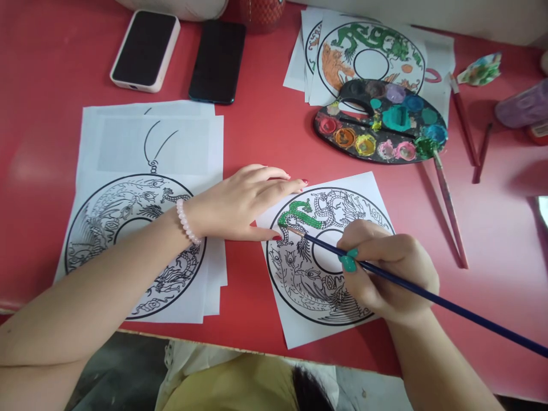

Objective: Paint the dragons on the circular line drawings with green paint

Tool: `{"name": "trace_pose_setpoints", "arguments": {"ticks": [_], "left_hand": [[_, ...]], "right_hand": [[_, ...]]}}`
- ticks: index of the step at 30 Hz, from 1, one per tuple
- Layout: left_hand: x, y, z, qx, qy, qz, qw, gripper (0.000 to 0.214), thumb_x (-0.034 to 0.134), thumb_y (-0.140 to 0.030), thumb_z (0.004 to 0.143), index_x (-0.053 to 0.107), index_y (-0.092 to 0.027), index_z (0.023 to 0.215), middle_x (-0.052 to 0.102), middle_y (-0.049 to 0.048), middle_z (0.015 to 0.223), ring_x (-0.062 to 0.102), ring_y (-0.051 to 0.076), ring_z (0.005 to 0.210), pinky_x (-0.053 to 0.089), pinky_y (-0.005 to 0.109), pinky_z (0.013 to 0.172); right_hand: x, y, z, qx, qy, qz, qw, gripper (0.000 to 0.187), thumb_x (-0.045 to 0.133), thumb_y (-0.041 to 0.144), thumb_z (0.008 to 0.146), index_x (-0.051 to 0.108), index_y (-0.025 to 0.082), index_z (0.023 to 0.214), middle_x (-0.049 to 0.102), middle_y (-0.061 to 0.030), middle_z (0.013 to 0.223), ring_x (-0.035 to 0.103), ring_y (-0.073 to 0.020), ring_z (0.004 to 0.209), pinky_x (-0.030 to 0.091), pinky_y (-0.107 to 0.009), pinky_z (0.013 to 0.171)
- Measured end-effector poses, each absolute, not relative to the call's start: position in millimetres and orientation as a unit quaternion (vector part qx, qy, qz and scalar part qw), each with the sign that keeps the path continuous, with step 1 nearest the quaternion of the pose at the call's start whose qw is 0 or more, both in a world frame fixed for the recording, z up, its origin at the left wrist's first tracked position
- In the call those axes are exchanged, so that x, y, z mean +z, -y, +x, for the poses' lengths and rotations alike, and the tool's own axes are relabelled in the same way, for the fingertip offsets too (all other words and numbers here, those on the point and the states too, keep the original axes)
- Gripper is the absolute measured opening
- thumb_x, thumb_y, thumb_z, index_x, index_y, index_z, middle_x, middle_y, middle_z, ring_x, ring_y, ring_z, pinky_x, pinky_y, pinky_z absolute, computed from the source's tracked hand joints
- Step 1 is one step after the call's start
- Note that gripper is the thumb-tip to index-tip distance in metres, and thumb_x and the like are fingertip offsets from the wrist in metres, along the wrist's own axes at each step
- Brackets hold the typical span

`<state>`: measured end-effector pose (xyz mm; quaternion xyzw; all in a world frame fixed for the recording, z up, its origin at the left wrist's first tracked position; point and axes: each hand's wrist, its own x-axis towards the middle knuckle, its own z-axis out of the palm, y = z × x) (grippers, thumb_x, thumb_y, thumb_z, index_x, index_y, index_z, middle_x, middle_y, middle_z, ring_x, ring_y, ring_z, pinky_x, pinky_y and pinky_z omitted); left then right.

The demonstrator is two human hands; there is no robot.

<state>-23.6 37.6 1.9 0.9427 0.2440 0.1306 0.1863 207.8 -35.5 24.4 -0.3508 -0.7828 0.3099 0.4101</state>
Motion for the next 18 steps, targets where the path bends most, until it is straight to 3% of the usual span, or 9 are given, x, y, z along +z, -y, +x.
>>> {"name": "trace_pose_setpoints", "arguments": {"ticks": [18], "left_hand": [[1.8,-38.0,-23.7,0.134,-0.243,0.944,0.179,0.074,0.061,-0.057,0.083,0.037,-0.016,0.139,0.049,0.0157,0.133,0.044,0.030,0.124,0.034,0.043,0.103]], "right_hand": [[18.0,38.3,211.6,0.293,0.760,-0.388,0.431,0.024,0.052,0.004,0.076,0.044,0.025,0.084,0.049,0.0005,0.067,0.049,-0.0128,0.059,0.041,-0.030,0.050]]}}
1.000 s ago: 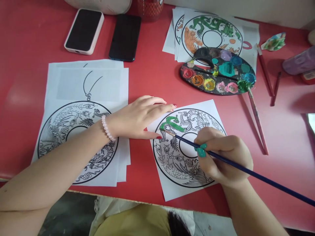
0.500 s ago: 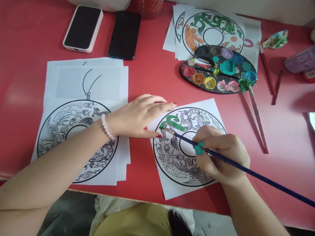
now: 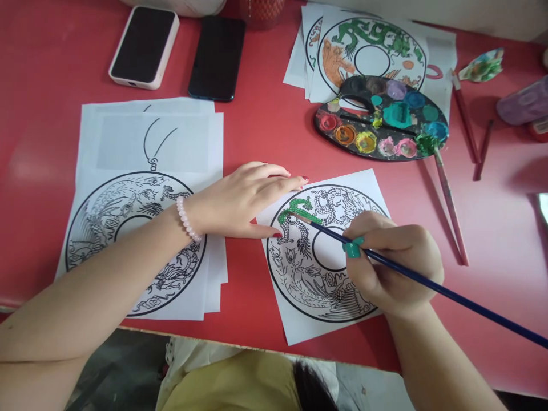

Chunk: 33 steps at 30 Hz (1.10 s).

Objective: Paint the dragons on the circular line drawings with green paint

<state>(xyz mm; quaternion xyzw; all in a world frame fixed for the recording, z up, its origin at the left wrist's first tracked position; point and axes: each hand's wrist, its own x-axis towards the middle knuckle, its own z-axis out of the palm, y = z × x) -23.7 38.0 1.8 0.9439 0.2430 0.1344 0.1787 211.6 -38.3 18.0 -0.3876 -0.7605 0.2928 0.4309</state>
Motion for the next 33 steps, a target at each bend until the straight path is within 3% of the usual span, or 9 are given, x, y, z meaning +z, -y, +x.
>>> {"name": "trace_pose_setpoints", "arguments": {"ticks": [17,29,33], "left_hand": [[0.4,-38.0,-23.9,0.143,-0.236,0.946,0.172,0.074,0.063,-0.056,0.082,0.039,-0.012,0.137,0.051,0.0179,0.132,0.045,0.030,0.124,0.034,0.041,0.103],[-0.8,-38.9,-24.0,0.141,-0.232,0.949,0.161,0.075,0.062,-0.057,0.083,0.038,-0.011,0.138,0.051,0.0183,0.132,0.044,0.030,0.124,0.034,0.042,0.103],[-1.1,-39.0,-24.5,0.143,-0.231,0.949,0.158,0.078,0.062,-0.058,0.082,0.039,-0.009,0.137,0.051,0.0189,0.131,0.045,0.030,0.123,0.034,0.041,0.103]], "right_hand": [[23.4,33.0,208.2,0.292,0.777,-0.365,0.422,0.022,0.053,0.002,0.072,0.048,0.023,0.078,0.049,0.0013,0.064,0.049,-0.0107,0.054,0.040,-0.027,0.046],[13.6,38.7,213.1,0.289,0.741,-0.385,0.468,0.026,0.057,0.000,0.070,0.050,0.021,0.083,0.052,0.0015,0.066,0.053,-0.0127,0.060,0.040,-0.028,0.050],[15.2,39.0,213.1,0.318,0.748,-0.371,0.449,0.028,0.056,0.000,0.068,0.050,0.022,0.084,0.049,0.0025,0.064,0.054,-0.0140,0.062,0.041,-0.028,0.050]]}}
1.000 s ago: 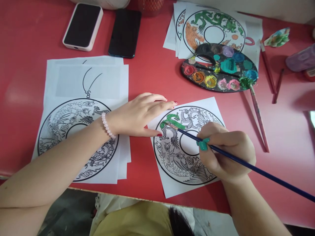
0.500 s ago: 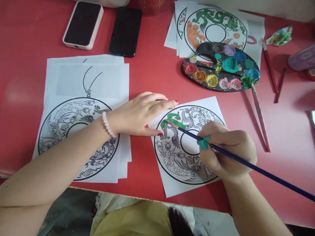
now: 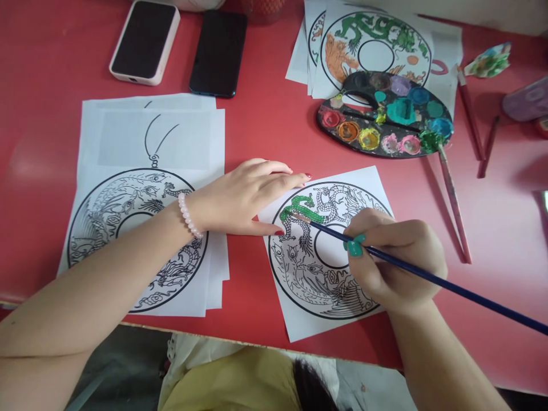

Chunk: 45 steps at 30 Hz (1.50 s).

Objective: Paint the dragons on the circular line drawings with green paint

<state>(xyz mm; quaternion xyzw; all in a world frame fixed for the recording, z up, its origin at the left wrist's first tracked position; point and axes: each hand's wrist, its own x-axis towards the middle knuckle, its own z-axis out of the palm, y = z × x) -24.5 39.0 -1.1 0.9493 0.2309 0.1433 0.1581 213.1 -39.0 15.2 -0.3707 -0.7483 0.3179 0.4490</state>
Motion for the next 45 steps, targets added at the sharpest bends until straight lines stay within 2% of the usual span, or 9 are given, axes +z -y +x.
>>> {"name": "trace_pose_setpoints", "arguments": {"ticks": [6,10,19,30,38,45], "left_hand": [[-1.4,-39.2,-24.6,0.140,-0.233,0.948,0.164,0.078,0.057,-0.063,0.083,0.039,-0.011,0.138,0.051,0.0179,0.132,0.044,0.030,0.124,0.034,0.041,0.103],[-0.9,-38.8,-24.2,0.141,-0.234,0.947,0.167,0.078,0.055,-0.064,0.083,0.038,-0.011,0.138,0.051,0.0181,0.131,0.045,0.030,0.123,0.034,0.041,0.102],[-0.8,-39.1,-23.7,0.146,-0.234,0.946,0.169,0.077,0.060,-0.061,0.082,0.039,-0.012,0.138,0.052,0.0188,0.131,0.046,0.031,0.122,0.034,0.042,0.102],[0.8,-38.6,-23.7,0.147,-0.233,0.947,0.168,0.076,0.062,-0.059,0.081,0.039,-0.014,0.138,0.052,0.0182,0.131,0.046,0.031,0.123,0.035,0.043,0.102],[1.0,-38.7,-23.8,0.142,-0.234,0.947,0.167,0.076,0.062,-0.059,0.081,0.039,-0.013,0.137,0.052,0.0188,0.131,0.046,0.031,0.123,0.036,0.043,0.102],[1.2,-38.2,-23.7,0.141,-0.234,0.948,0.164,0.076,0.064,-0.057,0.081,0.039,-0.011,0.136,0.052,0.0194,0.131,0.046,0.031,0.123,0.035,0.043,0.102]], "right_hand": [[15.1,39.5,216.2,0.344,0.742,-0.346,0.459,0.028,0.054,0.002,0.066,0.048,0.022,0.084,0.048,0.0021,0.065,0.048,-0.0124,0.056,0.036,-0.028,0.047],[15.3,38.9,215.2,0.344,0.750,-0.347,0.446,0.032,0.054,0.000,0.065,0.048,0.023,0.086,0.049,0.0026,0.064,0.050,-0.0133,0.058,0.039,-0.028,0.050],[17.6,39.8,214.2,0.343,0.752,-0.341,0.448,0.030,0.052,0.000,0.065,0.046,0.022,0.085,0.050,0.0004,0.071,0.047,-0.0118,0.058,0.037,-0.027,0.048],[19.3,38.6,215.5,0.322,0.765,-0.335,0.445,0.027,0.052,0.001,0.064,0.046,0.023,0.080,0.049,0.0007,0.068,0.047,-0.0113,0.055,0.036,-0.027,0.045],[20.8,38.0,213.9,0.320,0.773,-0.323,0.444,0.026,0.049,0.001,0.063,0.045,0.022,0.077,0.045,0.0019,0.065,0.042,-0.0097,0.052,0.032,-0.026,0.043],[20.2,39.5,215.5,0.312,0.775,-0.331,0.439,0.027,0.050,0.002,0.064,0.044,0.023,0.080,0.047,0.0015,0.066,0.043,-0.0104,0.052,0.034,-0.026,0.043]]}}
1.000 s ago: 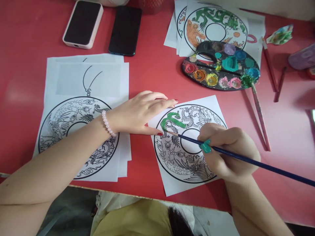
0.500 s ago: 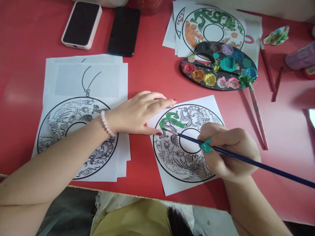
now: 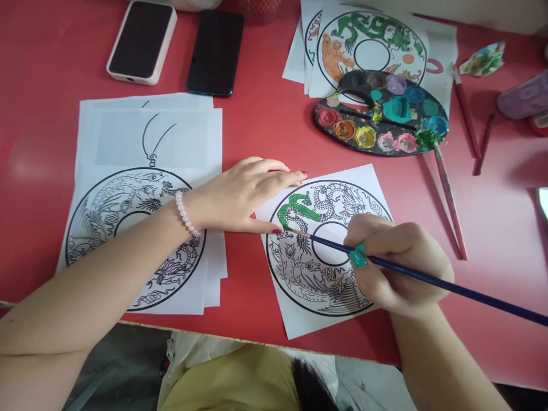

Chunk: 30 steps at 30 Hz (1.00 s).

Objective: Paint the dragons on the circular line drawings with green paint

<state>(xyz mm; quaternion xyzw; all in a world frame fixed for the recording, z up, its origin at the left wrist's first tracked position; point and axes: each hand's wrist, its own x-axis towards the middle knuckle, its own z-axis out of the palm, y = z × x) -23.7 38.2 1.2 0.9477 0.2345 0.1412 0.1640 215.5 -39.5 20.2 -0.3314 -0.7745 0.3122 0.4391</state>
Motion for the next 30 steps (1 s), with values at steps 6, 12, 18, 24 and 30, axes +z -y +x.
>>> {"name": "trace_pose_setpoints", "arguments": {"ticks": [6,12,18,24,30], "left_hand": [[1.3,-38.6,-23.6,0.140,-0.234,0.947,0.168,0.075,0.064,-0.056,0.081,0.038,-0.014,0.138,0.051,0.0181,0.132,0.046,0.031,0.123,0.036,0.043,0.102],[0.7,-38.7,-23.5,0.148,-0.233,0.946,0.169,0.076,0.063,-0.059,0.081,0.039,-0.014,0.138,0.052,0.0183,0.132,0.046,0.031,0.123,0.036,0.043,0.102],[1.0,-38.6,-24.1,0.138,-0.236,0.947,0.167,0.077,0.063,-0.057,0.081,0.039,-0.011,0.137,0.051,0.0190,0.132,0.045,0.031,0.124,0.035,0.042,0.103],[1.6,-38.3,-23.7,0.141,-0.237,0.946,0.168,0.075,0.064,-0.057,0.081,0.040,-0.014,0.137,0.052,0.0181,0.132,0.046,0.031,0.123,0.036,0.043,0.102],[1.6,-38.6,-23.5,0.140,-0.238,0.946,0.167,0.075,0.064,-0.057,0.081,0.040,-0.013,0.137,0.052,0.0178,0.131,0.046,0.031,0.124,0.035,0.043,0.103]], "right_hand": [[19.0,39.8,217.3,0.326,0.763,-0.319,0.458,0.029,0.051,0.001,0.063,0.046,0.022,0.083,0.048,0.0012,0.067,0.045,-0.0111,0.052,0.035,-0.028,0.045],[20.6,38.3,215.7,0.307,0.769,-0.344,0.443,0.028,0.053,0.003,0.065,0.046,0.024,0.081,0.050,0.0011,0.068,0.047,-0.0115,0.054,0.037,-0.027,0.045],[19.8,38.7,216.0,0.310,0.769,-0.326,0.455,0.029,0.052,0.002,0.065,0.046,0.023,0.085,0.049,0.0007,0.070,0.047,-0.0112,0.055,0.036,-0.027,0.045],[18.2,39.1,217.6,0.308,0.773,-0.333,0.444,0.029,0.052,0.002,0.065,0.045,0.024,0.084,0.048,0.0016,0.067,0.046,-0.0113,0.053,0.036,-0.027,0.045],[19.8,39.7,217.5,0.313,0.766,-0.336,0.450,0.030,0.052,0.002,0.064,0.045,0.024,0.084,0.048,0.0012,0.067,0.046,-0.0119,0.054,0.035,-0.027,0.045]]}}
